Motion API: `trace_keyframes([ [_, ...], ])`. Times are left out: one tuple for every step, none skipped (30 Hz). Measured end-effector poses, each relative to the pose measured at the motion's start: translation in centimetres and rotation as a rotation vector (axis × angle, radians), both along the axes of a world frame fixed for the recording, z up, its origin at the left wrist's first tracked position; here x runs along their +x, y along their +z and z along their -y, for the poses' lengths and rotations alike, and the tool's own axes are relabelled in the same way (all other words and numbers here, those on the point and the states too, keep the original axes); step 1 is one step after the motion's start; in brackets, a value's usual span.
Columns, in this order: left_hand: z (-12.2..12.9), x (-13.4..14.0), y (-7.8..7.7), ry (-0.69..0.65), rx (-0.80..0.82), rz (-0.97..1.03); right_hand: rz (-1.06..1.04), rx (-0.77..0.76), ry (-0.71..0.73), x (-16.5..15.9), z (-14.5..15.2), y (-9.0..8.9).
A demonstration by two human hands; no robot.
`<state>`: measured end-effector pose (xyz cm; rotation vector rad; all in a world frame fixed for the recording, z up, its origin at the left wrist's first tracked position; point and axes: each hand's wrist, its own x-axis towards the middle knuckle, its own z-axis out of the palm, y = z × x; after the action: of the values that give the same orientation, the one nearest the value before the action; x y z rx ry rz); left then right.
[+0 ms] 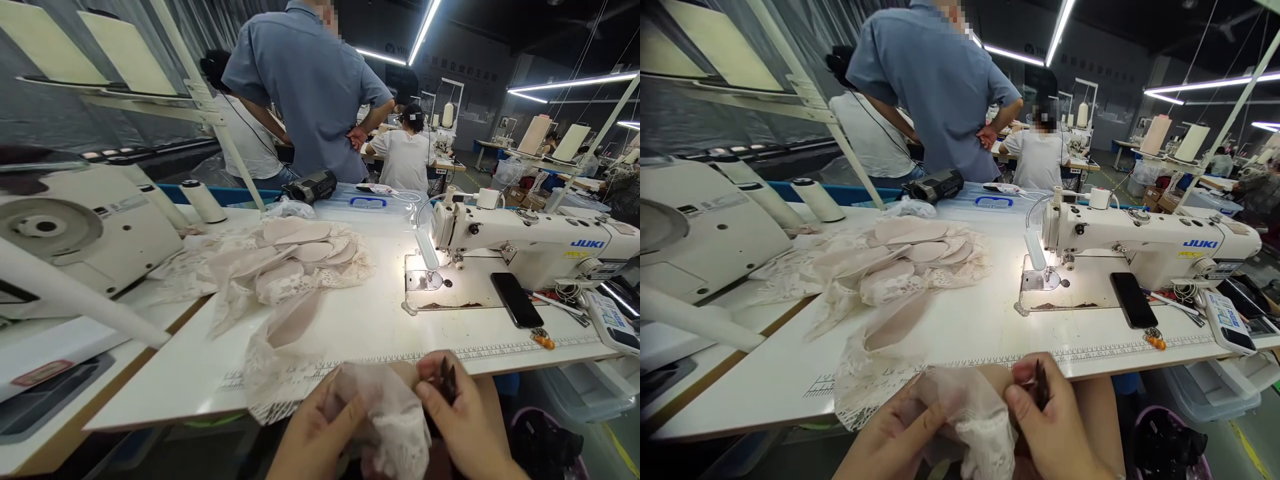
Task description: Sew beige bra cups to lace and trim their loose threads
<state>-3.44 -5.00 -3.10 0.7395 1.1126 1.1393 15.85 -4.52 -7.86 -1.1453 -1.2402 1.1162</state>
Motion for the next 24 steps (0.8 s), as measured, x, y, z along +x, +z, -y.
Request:
trace_keyframes([
  [0.0, 0.0, 0.5, 0.009, 0.017, -0.020, 0.178, 0.109, -0.065, 1.5, -0.6, 0.3],
  [-0.1, 0.0, 1.0, 0.011, 0.034, -0.055, 0.361, 0.203, -0.109, 2.9, -1.2, 0.7],
  [-0.1, -0.1, 1.4, 0.010, 0.050, -0.103, 0.535, 0.290, -0.133, 4.3, -1.7, 1.0],
  [-0.1, -0.1, 1.6, 0.017, 0.064, -0.159, 0.672, 0.367, -0.148, 5.3, -2.2, 1.3],
  [-0.1, -0.1, 1.7, 0.032, 0.076, -0.217, 0.787, 0.441, -0.170, 5.8, -2.4, 1.6],
  [-0.2, 0.0, 1.7, 0.047, 0.089, -0.274, 0.864, 0.494, -0.178, 6.0, -2.3, 1.9],
  [-0.2, 0.1, 1.5, 0.058, 0.102, -0.326, 0.902, 0.529, -0.166, 5.6, -2.0, 2.1],
  [-0.2, 0.3, 1.3, 0.057, 0.118, -0.368, 0.897, 0.545, -0.127, 4.9, -1.5, 2.2],
  [-0.2, 0.4, 1.1, 0.041, 0.132, -0.388, 0.851, 0.532, -0.047, 3.9, -0.9, 2.4],
  [-0.2, 0.5, 1.0, 0.014, 0.139, -0.376, 0.773, 0.527, 0.038, 2.9, -0.3, 2.5],
  [-0.2, 0.6, 0.9, -0.016, 0.132, -0.334, 0.683, 0.530, 0.093, 1.9, 0.1, 2.6],
  [-0.3, 0.6, 0.9, -0.038, 0.110, -0.265, 0.578, 0.466, 0.135, 1.1, 0.4, 2.7],
  [-0.3, 0.5, 0.9, -0.052, 0.081, -0.187, 0.457, 0.368, 0.152, 0.5, 0.4, 2.8],
  [-0.4, 0.4, 1.1, -0.067, 0.054, -0.113, 0.331, 0.248, 0.166, 0.1, 0.3, 2.9],
  [-0.5, 0.3, 1.2, -0.081, 0.033, -0.054, 0.205, 0.119, 0.182, 0.0, 0.1, 2.9],
  [-0.6, 0.3, 1.4, -0.091, 0.019, -0.012, 0.087, 0.007, 0.202, -0.1, -0.2, 2.9],
  [-0.7, 0.3, 1.5, -0.097, 0.010, 0.019, -0.014, -0.080, 0.231, -0.1, -0.5, 2.9],
  [-0.8, 0.3, 1.6, -0.097, 0.005, 0.043, -0.094, -0.134, 0.262, -0.1, -0.8, 2.9],
  [-0.8, 0.4, 1.6, -0.090, -0.001, 0.066, -0.150, -0.164, 0.287, -0.1, -1.0, 2.8],
  [-0.9, 0.6, 1.6, -0.076, -0.010, 0.089, -0.184, -0.179, 0.299, -0.1, -1.2, 2.7],
  [-0.8, 0.8, 1.6, -0.062, -0.020, 0.108, -0.199, -0.183, 0.297, 0.0, -1.4, 2.5],
  [-0.8, 1.0, 1.6, -0.058, -0.031, 0.125, -0.192, -0.178, 0.275, 0.1, -1.5, 2.4],
  [-0.8, 1.1, 1.6, -0.062, -0.039, 0.141, -0.164, -0.162, 0.233, 0.3, -1.6, 2.2],
  [-0.8, 1.2, 1.5, -0.070, -0.045, 0.154, -0.117, -0.137, 0.171, 0.6, -1.7, 2.2],
])
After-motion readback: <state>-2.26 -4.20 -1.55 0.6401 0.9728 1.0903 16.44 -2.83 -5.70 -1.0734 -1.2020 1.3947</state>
